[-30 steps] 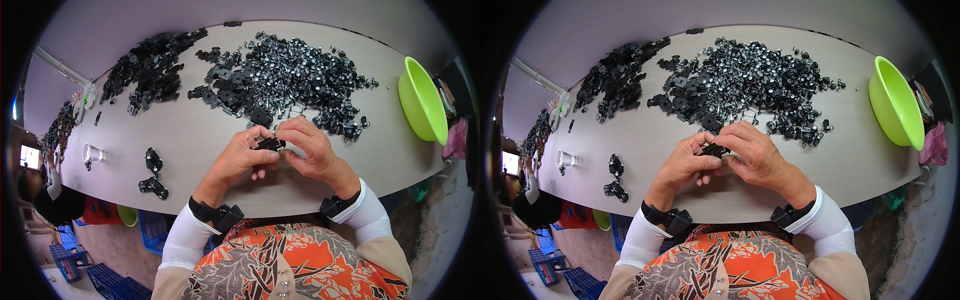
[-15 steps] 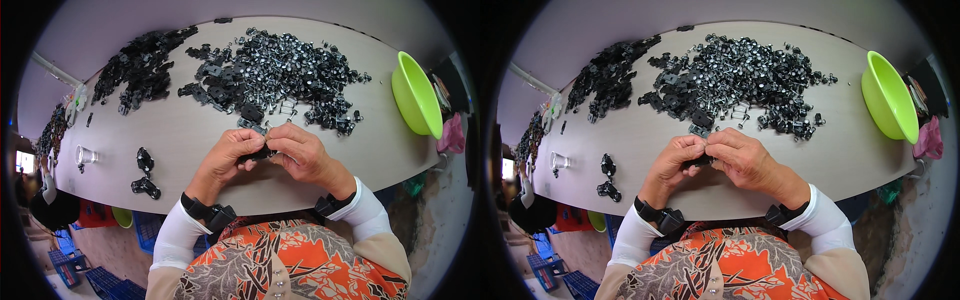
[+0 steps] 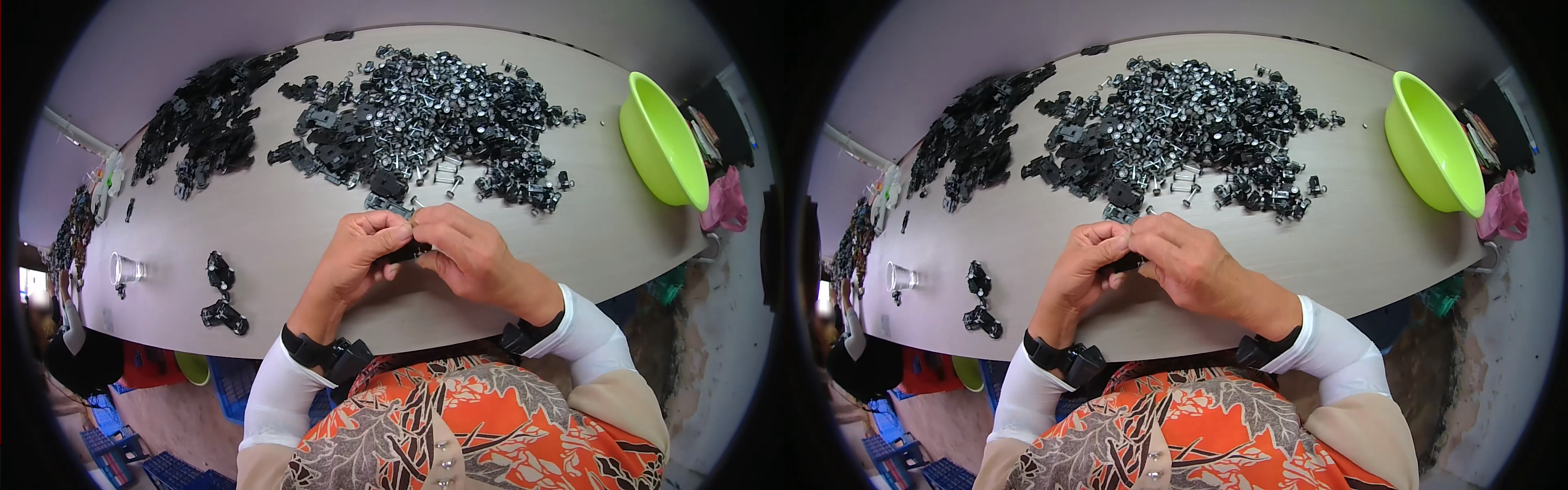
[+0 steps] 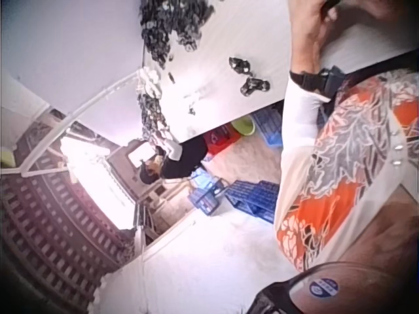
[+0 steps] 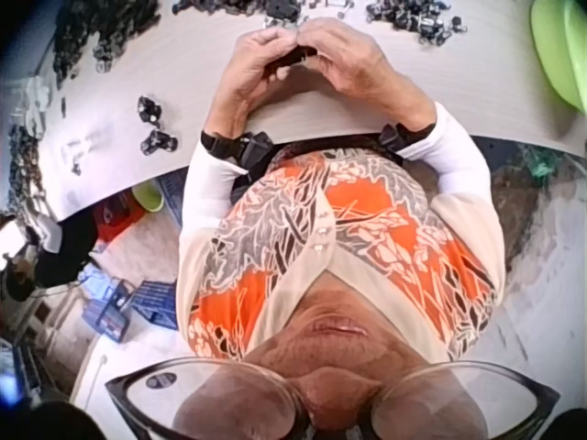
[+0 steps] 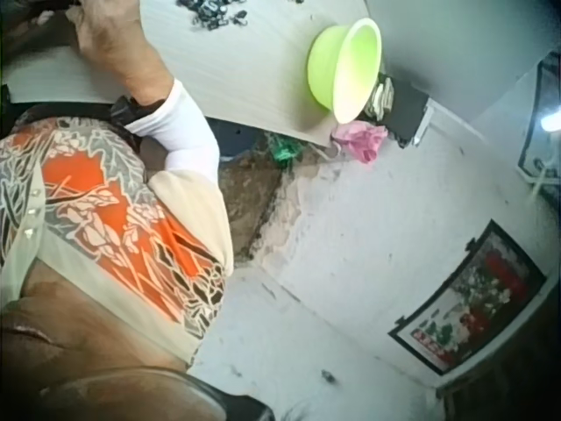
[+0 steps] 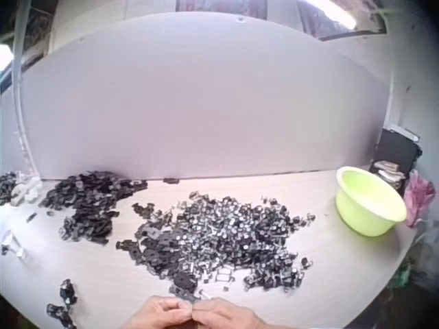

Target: The person assembles small black plastic components with metal screws at a table. They repeatedly pick up a plastic part, insert a screw, and place the assembled unit on the table. The person continues this process throughout the clip.

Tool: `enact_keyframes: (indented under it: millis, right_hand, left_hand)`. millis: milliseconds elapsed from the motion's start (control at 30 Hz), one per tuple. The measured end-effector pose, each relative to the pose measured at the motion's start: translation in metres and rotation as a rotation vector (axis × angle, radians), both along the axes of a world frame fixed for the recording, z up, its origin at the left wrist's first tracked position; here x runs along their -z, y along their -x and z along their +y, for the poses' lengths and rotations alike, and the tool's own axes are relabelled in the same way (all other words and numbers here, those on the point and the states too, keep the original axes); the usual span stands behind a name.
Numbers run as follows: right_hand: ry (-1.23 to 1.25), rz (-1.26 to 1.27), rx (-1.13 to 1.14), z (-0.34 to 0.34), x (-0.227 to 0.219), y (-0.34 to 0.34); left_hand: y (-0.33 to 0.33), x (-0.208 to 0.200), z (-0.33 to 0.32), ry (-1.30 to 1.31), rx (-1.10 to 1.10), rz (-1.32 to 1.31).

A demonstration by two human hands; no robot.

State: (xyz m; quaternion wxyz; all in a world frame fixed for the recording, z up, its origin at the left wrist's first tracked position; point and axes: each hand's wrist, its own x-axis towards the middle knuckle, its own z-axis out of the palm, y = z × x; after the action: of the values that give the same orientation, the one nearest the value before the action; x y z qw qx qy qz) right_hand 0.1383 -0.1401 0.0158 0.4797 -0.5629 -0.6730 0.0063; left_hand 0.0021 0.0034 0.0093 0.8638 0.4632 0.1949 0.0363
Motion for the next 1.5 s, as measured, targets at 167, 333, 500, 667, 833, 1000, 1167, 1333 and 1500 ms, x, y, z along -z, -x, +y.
enact_keyframes:
  millis: [167, 333, 500, 667, 833, 1000, 1167, 1333, 1500]
  right_hand:
    - [0.09, -0.172, 0.21, -0.004, -0.008, -0.048]
    - [0.354, -0.586, 0.408, -0.007, 0.003, -0.074]
    - [0.372, -0.414, 0.415, -0.006, 0.004, -0.058]
    - [0.469, -0.133, 0.396, -0.014, 0.005, -0.049]
    - [0.377, -0.027, 0.319, -0.029, -0.005, -0.06]
    - [0.384, -0.289, 0.094, -0.04, -0.006, -0.066]
    - [0.419, -0.246, 0.133, -0.033, -0.004, -0.062]
    - [0.521, -0.196, 0.075, -0.027, -0.002, -0.07]
    - [0.443, -0.31, 0.103, -0.024, 0.004, -0.068]
  left_hand:
    - [-0.002, 0.008, -0.002, -0.13, -0.056, 0.03]
    - [-0.007, -0.002, -0.008, -0.132, -0.001, 0.09]
    - [-0.006, 0.005, -0.004, -0.108, -0.013, 0.07]
    - [-0.003, 0.005, -0.003, -0.131, 0.011, 0.064]
    - [-0.003, 0.008, -0.001, -0.143, 0.025, 0.075]
    - [-0.002, 0.005, -0.001, -0.11, 0.066, 0.084]
    - [-0.003, 0.003, 0.001, 0.012, 0.111, 0.058]
    - [-0.002, 0.008, 0.003, 0.107, 0.111, 0.001]
    - [-0.003, 0.01, 0.004, 0.111, 0.116, 0.0]
